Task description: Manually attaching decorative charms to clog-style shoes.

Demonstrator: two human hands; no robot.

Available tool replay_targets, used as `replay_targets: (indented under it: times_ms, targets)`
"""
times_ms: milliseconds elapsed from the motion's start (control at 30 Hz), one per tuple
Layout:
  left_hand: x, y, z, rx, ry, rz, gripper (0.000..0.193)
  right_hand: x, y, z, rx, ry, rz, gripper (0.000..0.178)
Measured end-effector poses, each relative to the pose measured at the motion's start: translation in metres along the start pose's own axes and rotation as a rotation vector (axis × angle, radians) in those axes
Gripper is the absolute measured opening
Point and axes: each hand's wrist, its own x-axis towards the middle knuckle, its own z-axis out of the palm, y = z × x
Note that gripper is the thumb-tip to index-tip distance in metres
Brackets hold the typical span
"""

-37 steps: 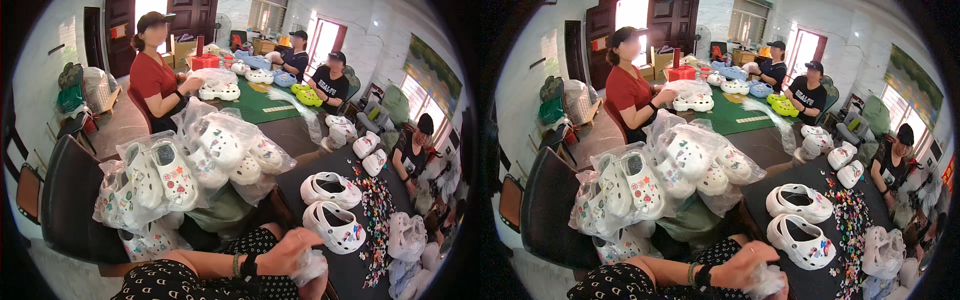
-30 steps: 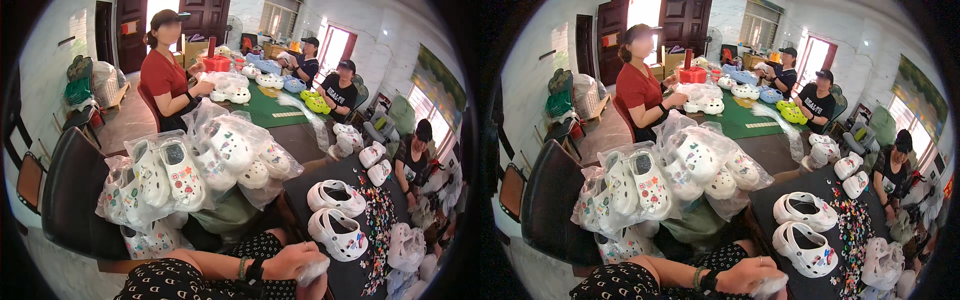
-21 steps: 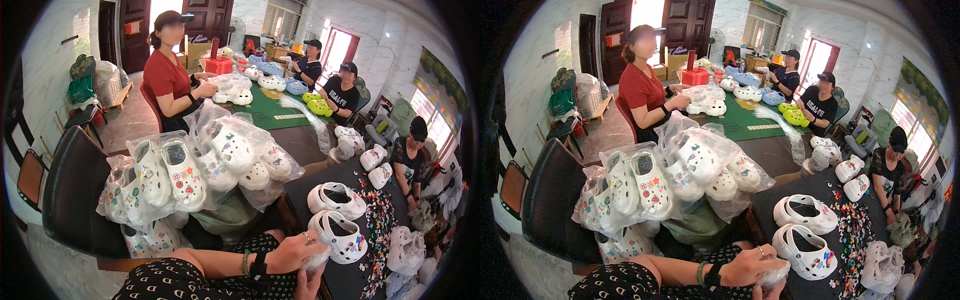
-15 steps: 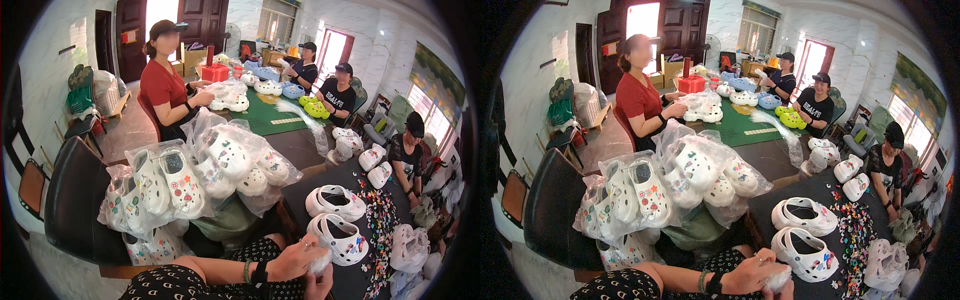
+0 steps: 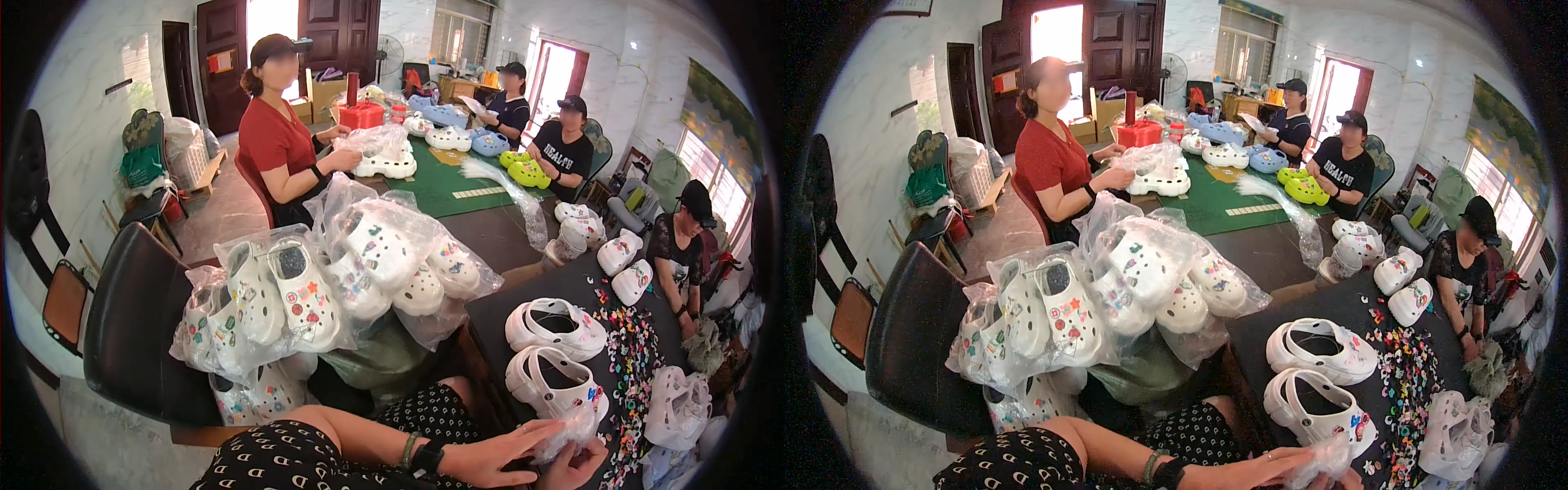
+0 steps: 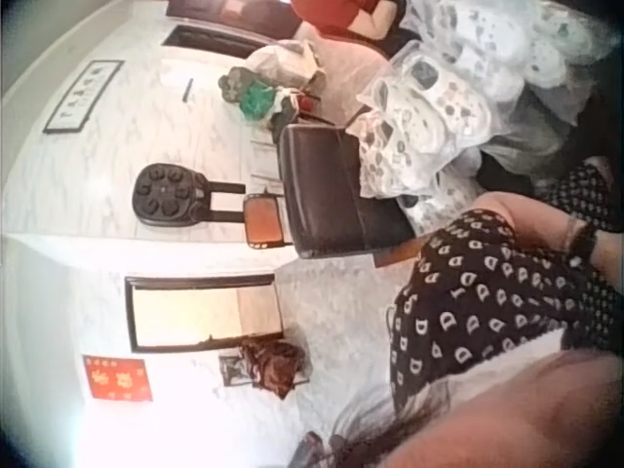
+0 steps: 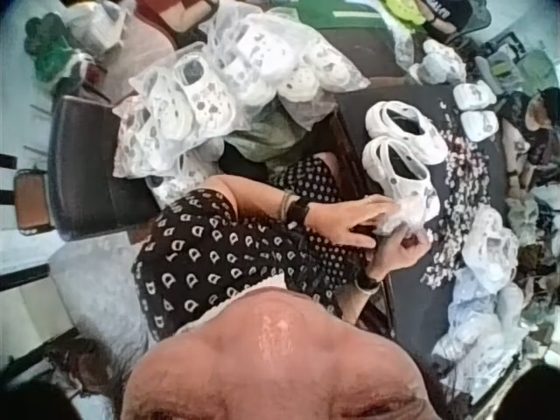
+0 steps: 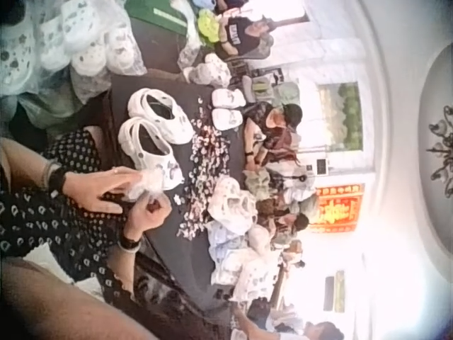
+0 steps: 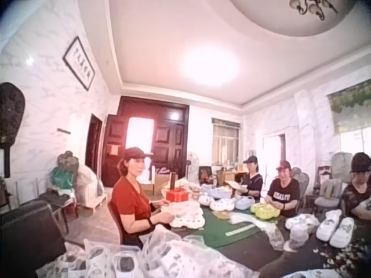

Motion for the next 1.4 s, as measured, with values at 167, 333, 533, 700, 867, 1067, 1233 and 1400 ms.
replay_targets:
  times_ms: [167,333,533,700,867,1067,1233,1400]
  targets:
    - [0.005,-0.031,0.009,-0.117,0.081,-0.063,0.070,-0.003,-0.014,0.016,-0.048,-0.104,-0.178,0.026]
    - [0.017,-0.028,-0.021,-0.246,0.114,-0.437,0.064,-0.006,-0.044,0.025,-0.169,-0.322,-0.263,0.040]
    - [0.041,-0.045,-0.039,0.022,0.248,-0.254,0.048,-0.004,-0.037,0.031,-0.086,-0.546,-0.243,0.053]
    - [0.095,-0.038,-0.086,0.456,0.276,0.003,0.041,0.025,-0.016,0.016,-0.133,-0.526,-0.260,0.045]
    - [0.145,-0.062,-0.128,0.962,0.095,0.158,0.030,0.047,0.010,-0.008,-0.272,-0.354,-0.181,0.034]
    - [0.175,-0.061,-0.150,1.243,0.126,0.242,0.025,0.067,0.019,-0.014,-0.267,-0.388,-0.154,0.029]
    - [0.171,-0.057,-0.160,1.180,0.101,0.179,0.025,0.129,0.007,0.005,-0.108,-0.615,-0.236,0.031]
    - [0.154,-0.062,-0.176,1.080,0.109,0.088,0.026,0.166,0.025,0.071,-0.104,-0.699,-0.410,0.036]
